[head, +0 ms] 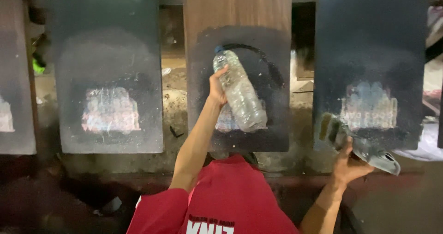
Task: Applying liquid adhesive to screen printing boards using a bottle and a brush to prepare them for printing.
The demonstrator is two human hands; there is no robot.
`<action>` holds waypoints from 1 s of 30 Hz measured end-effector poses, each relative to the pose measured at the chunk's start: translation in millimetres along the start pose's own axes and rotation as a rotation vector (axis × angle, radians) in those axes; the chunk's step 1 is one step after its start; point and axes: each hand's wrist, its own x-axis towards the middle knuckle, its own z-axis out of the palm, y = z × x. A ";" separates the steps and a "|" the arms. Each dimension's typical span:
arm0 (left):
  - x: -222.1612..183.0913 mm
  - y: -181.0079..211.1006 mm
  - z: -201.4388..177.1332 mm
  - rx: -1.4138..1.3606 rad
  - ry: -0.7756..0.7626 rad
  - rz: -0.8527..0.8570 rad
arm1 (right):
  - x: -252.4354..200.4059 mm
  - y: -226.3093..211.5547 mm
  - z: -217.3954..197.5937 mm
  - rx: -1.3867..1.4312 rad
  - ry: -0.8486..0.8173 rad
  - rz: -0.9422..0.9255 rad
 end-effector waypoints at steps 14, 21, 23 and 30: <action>25.9 -59.8 41.1 0.071 -0.027 -0.110 | -0.9 -25.2 -4.3 0.052 -0.066 0.042; 20.3 -98.8 102.6 0.269 0.086 -0.167 | -39.4 -10.3 -70.1 -0.062 0.017 0.156; -20.3 -98.4 119.1 0.487 0.252 -0.227 | -51.2 -16.5 -80.7 -0.158 0.068 0.229; -56.3 -173.9 -10.2 0.486 0.225 -0.294 | -69.6 -21.8 -95.4 -0.281 0.061 0.119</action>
